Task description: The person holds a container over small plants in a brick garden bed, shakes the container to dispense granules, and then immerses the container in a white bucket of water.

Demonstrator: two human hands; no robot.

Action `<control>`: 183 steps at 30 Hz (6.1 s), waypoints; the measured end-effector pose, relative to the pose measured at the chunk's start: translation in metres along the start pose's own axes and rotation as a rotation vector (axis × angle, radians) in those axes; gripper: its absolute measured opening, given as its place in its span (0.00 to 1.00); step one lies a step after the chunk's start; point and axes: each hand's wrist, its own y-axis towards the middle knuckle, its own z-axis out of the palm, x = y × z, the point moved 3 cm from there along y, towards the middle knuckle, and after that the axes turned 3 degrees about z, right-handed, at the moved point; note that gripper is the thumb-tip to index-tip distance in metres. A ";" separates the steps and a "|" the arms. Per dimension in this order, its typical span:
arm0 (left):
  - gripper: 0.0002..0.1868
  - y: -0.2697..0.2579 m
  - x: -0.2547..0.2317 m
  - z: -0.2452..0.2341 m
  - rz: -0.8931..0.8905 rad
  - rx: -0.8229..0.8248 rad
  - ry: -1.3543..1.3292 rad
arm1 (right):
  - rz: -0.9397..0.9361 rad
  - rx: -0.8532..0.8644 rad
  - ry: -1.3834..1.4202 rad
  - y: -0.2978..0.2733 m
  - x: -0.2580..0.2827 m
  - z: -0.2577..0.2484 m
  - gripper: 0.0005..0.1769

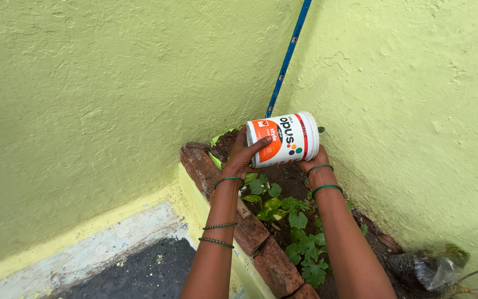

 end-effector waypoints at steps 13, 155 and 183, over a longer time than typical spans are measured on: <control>0.72 0.004 0.010 0.008 -0.015 0.001 0.022 | 0.016 0.022 0.017 0.000 0.006 -0.014 0.21; 0.71 -0.012 0.025 0.084 -0.138 0.259 0.035 | -0.097 -0.106 0.010 -0.064 0.086 -0.091 0.20; 0.71 0.007 0.104 0.219 -0.175 0.322 0.016 | -0.205 -0.174 -0.006 -0.105 0.185 -0.186 0.21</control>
